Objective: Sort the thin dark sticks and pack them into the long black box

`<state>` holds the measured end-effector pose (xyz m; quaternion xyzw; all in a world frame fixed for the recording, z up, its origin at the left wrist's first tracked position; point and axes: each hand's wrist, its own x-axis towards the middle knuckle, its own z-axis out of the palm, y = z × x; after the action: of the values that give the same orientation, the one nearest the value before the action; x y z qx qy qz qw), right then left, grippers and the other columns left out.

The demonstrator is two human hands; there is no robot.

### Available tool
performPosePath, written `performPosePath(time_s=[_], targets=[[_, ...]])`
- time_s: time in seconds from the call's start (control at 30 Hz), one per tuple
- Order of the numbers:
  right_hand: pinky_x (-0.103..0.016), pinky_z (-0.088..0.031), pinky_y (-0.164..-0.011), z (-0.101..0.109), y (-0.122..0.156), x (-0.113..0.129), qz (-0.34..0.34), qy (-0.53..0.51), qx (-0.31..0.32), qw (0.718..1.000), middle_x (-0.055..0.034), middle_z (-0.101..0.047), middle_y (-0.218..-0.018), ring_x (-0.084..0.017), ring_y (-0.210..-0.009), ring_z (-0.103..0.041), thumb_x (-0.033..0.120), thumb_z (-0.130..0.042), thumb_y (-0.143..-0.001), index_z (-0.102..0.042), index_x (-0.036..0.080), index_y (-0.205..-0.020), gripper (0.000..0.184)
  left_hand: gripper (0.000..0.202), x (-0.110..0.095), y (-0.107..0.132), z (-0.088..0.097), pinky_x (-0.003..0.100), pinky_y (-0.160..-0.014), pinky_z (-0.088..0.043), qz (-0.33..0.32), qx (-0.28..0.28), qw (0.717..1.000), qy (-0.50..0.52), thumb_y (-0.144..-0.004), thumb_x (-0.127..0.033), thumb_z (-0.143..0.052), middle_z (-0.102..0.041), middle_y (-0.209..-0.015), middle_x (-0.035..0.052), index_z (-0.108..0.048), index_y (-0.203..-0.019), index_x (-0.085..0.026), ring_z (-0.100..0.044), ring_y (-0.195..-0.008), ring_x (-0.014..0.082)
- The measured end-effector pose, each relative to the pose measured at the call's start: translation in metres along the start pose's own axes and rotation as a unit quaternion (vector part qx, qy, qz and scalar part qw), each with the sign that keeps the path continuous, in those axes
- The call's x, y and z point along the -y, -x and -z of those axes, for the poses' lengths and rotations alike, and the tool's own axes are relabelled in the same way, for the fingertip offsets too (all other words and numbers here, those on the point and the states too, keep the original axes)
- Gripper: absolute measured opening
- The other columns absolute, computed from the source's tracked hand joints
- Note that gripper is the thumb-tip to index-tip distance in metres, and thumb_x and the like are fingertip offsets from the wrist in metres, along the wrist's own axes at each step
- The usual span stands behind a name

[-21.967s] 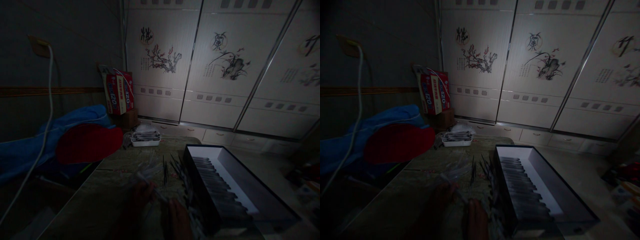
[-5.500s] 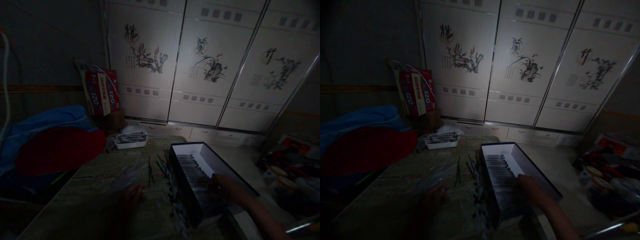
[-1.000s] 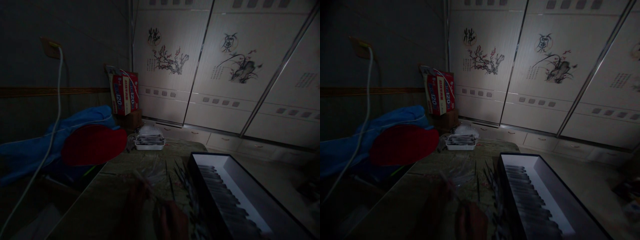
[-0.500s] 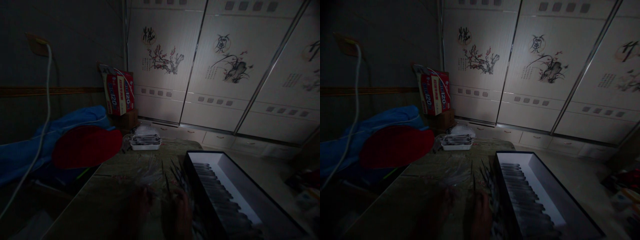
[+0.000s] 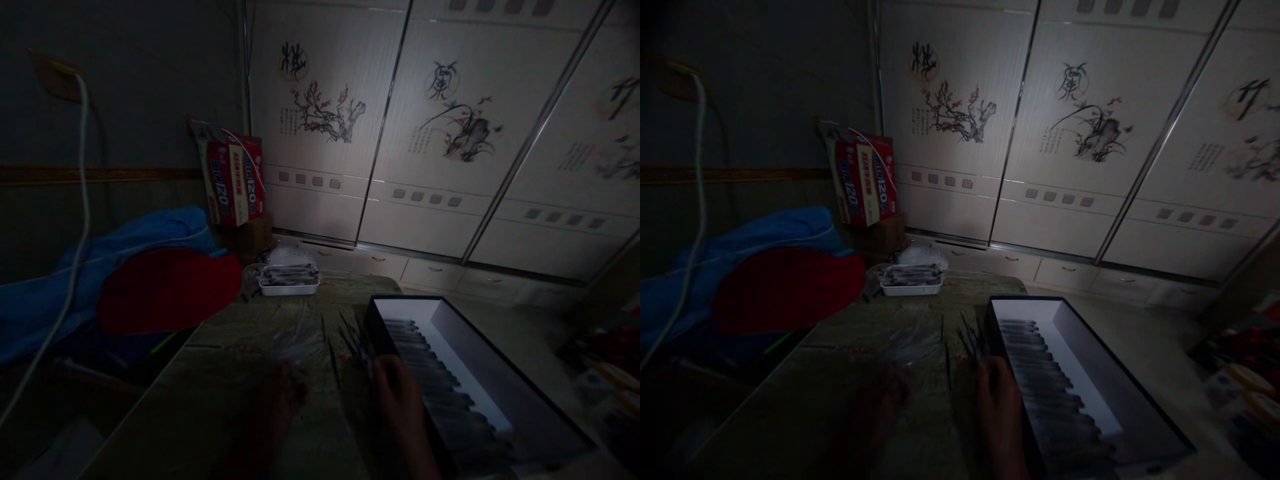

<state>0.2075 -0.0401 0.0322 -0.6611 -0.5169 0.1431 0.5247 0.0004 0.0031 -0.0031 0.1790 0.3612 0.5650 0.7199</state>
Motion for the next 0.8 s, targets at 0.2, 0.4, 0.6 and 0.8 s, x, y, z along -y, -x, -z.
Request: performPosePath(time_s=[0.2,0.4,0.6,0.8], targets=[[-0.03,-0.049,-0.067,0.0,0.008,-0.026,0.06,0.171,0.07,0.981,-0.0105,-0.071,-0.086,-0.021,-0.077,-0.067,0.025,-0.035,-0.085,-0.07,0.021,-0.088,0.035,0.023,-0.003,0.007,-0.006,0.03,-0.053,-0.05,0.021,0.038,0.999,0.01,-0.064,-0.03,-0.076,-0.074,-0.066,0.0053,-0.058,-0.074,-0.018,-0.068,-0.056,0.0194],[-0.03,-0.049,-0.069,-0.02,0.011,-0.052,0.095,0.222,0.028,0.97,-0.0139,-0.071,-0.092,-0.024,-0.082,-0.068,0.024,-0.046,-0.082,-0.07,0.021,-0.092,0.026,0.03,0.004,0.005,-0.006,0.03,-0.054,-0.05,0.008,0.031,0.999,-0.03,-0.062,-0.032,-0.077,-0.074,-0.067,0.0039,-0.056,-0.08,-0.018,-0.069,-0.057,0.02],[-0.029,-0.047,-0.062,-0.037,-0.002,-0.053,0.098,0.236,0.027,0.966,-0.0135,-0.071,-0.08,-0.022,-0.071,-0.067,0.015,-0.049,-0.079,-0.069,0.02,-0.074,0.022,0.033,0.002,0.008,-0.008,0.031,-0.054,-0.05,0.005,0.031,0.998,-0.049,-0.059,-0.035,-0.078,-0.074,-0.066,0.0046,-0.056,-0.077,-0.018,-0.068,-0.057,0.0196],[-0.028,-0.045,-0.055,-0.041,-0.016,-0.05,0.111,0.222,0.019,0.969,-0.014,-0.069,-0.07,-0.021,-0.06,-0.064,0.009,-0.043,-0.074,-0.068,0.018,-0.068,0.027,0.032,0.002,0.009,-0.007,0.027,-0.051,-0.048,-0.009,0.018,0.999,-0.048,-0.054,-0.035,-0.081,-0.072,-0.061,0.0024,-0.06,-0.071,-0.017,-0.066,-0.056,0.0172]])
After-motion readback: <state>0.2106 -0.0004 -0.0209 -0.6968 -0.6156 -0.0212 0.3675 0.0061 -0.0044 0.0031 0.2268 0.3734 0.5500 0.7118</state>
